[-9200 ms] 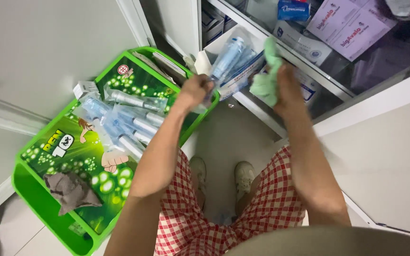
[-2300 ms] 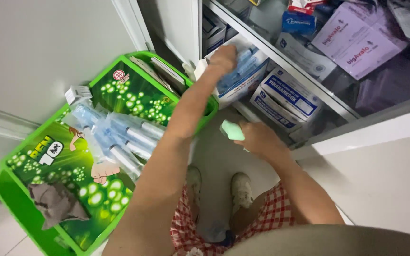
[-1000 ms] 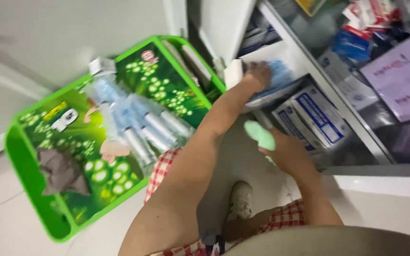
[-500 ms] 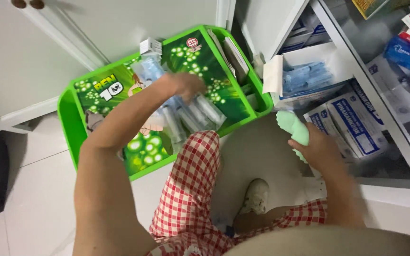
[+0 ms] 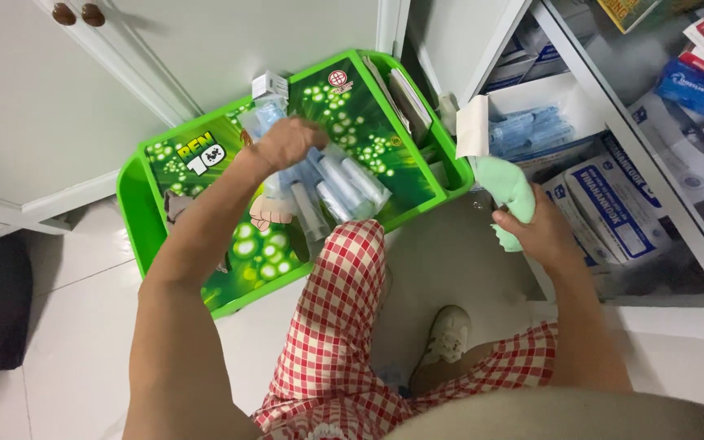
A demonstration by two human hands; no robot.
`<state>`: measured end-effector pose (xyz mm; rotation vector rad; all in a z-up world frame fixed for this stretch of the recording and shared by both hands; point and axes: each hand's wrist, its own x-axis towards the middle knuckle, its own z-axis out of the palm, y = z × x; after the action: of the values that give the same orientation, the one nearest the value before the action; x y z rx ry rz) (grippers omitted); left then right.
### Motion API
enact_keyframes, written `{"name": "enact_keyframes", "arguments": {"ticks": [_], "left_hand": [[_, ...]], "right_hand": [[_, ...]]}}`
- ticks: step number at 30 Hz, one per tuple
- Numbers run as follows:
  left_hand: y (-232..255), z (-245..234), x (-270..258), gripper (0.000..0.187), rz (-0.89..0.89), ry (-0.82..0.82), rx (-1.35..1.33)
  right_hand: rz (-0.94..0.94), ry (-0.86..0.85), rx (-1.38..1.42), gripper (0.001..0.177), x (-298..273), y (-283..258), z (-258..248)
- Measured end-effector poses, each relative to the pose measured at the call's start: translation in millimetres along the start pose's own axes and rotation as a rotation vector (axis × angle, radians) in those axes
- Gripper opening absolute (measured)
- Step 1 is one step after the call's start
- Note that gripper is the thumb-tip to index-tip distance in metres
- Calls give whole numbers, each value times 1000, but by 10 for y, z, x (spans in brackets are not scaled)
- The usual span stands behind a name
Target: The person sits on the floor and organizes medical supplies by transferring individually wrapped items from a green tray into a white cabinet. They use a green cloth to wipe the items before placing them into boxes inside the cabinet.
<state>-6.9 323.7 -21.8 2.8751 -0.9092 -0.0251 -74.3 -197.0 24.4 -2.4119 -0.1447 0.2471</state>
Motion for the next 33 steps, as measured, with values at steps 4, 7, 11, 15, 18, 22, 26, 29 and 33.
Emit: {"name": "enact_keyframes", "arguments": {"ticks": [4,7,11,15,18,22,26,29,33], "left_hand": [[232,-273,-37,30,-19,-48,-66],[189,150,37,34,20,-66,-70],[307,349,241,49,39,-58,11],[517,172,500,54,-22,-258,-7],[461,194,623,43,-81,-403,25],[506,153,685,39,-114,-405,-21],[300,381,696,26,-141,-324,-89],[151,433,709,19,-86,-150,-156],[22,589,958,19,-19,349,-272]], "right_hand": [[-23,-5,76,60,-80,-102,-57],[-40,0,123,57,-96,-120,-68],[-27,-1,63,53,-113,-180,-70],[-52,-19,72,53,-90,-112,-34],[-90,-8,181,58,-87,-139,-34],[-116,2,349,65,-174,-354,-132],[4,39,424,72,-341,-580,-254],[84,20,482,71,-308,-439,-266],[124,0,740,65,-16,85,-130]]}}
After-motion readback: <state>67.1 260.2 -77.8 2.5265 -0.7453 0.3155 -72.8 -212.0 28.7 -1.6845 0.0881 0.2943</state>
